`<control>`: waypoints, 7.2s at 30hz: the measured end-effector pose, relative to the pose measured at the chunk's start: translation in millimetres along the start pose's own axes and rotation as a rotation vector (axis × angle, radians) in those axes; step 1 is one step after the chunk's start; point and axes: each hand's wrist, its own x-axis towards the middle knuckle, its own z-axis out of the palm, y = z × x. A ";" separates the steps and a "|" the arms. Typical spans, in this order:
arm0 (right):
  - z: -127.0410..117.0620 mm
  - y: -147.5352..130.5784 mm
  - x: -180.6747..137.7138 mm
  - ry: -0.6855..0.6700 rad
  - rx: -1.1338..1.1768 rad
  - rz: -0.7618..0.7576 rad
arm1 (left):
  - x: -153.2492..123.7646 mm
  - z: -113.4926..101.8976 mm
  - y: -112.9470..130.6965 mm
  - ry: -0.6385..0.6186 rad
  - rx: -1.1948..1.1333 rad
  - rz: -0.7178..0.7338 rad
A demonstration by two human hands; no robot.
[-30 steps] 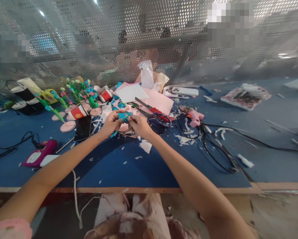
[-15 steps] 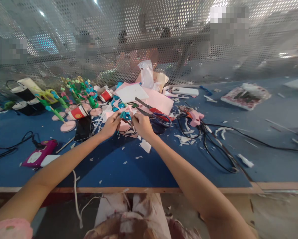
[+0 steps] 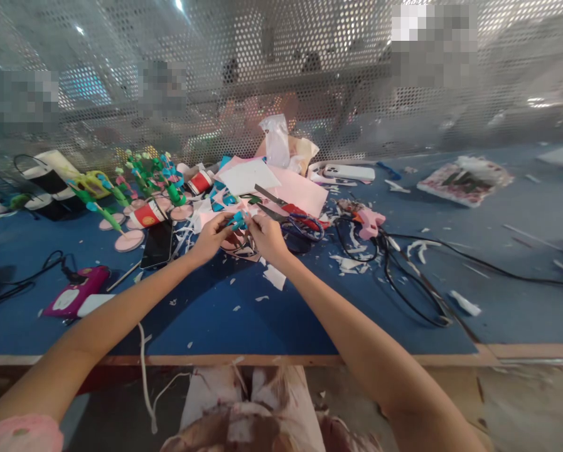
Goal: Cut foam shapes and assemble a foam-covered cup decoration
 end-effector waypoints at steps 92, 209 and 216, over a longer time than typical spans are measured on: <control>-13.7 -14.6 7.9 -0.301 0.874 0.545 | 1.7 4.0 11.2 0.348 -0.326 0.162; 5.7 0.5 2.8 -0.233 0.076 -0.087 | 3.5 1.1 11.7 0.176 -0.244 -0.060; 5.5 -7.8 -0.5 -0.294 0.260 0.005 | 8.9 -2.9 8.0 0.264 -0.510 -0.067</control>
